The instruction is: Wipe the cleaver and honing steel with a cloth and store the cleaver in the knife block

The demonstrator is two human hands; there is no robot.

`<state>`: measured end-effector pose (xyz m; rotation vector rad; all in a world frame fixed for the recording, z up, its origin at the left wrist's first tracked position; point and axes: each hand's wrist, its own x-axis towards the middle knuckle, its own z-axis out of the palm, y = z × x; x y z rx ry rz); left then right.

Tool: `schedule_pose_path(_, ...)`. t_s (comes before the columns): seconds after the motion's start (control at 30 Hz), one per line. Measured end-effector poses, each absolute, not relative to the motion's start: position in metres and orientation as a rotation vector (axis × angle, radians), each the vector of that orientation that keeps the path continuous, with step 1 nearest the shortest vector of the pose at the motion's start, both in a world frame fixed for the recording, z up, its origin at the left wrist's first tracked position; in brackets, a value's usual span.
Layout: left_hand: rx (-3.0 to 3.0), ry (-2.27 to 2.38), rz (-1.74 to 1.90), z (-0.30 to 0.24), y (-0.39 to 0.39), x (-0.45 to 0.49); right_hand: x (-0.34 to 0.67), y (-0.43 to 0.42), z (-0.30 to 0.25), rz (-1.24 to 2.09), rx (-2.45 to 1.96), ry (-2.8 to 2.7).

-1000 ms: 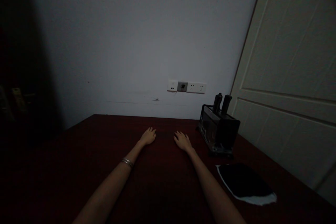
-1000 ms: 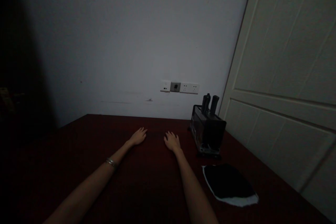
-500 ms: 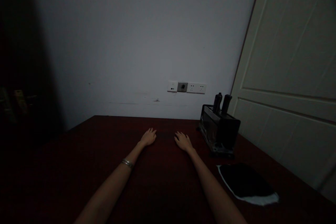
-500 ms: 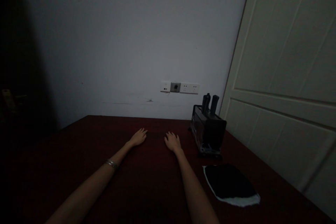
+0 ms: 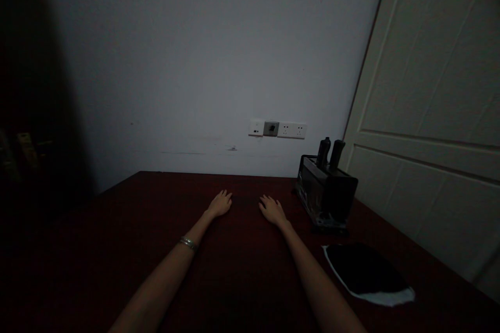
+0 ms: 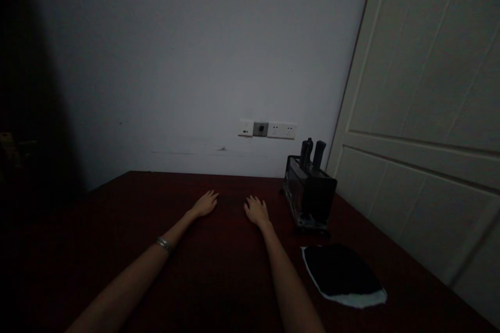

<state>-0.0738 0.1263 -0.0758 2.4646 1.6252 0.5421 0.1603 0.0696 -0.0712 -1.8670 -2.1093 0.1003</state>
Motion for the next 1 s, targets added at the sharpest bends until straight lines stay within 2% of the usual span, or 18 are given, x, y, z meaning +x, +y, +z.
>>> schedule_pose_path(0.4, 2.441, 1.629, 0.538, -0.074, 0.124, -0.073, 0.158, 0.058, -0.062, 0.060, -1.821, -2.101)
schedule_pose_path(0.63, 2.388, 1.610, 0.606, -0.059, 0.110, -0.068, 0.165, -0.001, -0.033, 0.085, -1.498, -2.362)
schedule_pose_path(0.87, 2.305, 1.479, 0.606, 0.000, 0.076, -0.016, 0.244, -0.088, 0.005, 0.232, -1.351, -2.314)
schedule_pose_path(1.0, 2.254, 1.195, 0.361, 0.015, 0.031, 0.050, 0.312, -0.118, 0.022, 0.436, -1.578, -2.073)
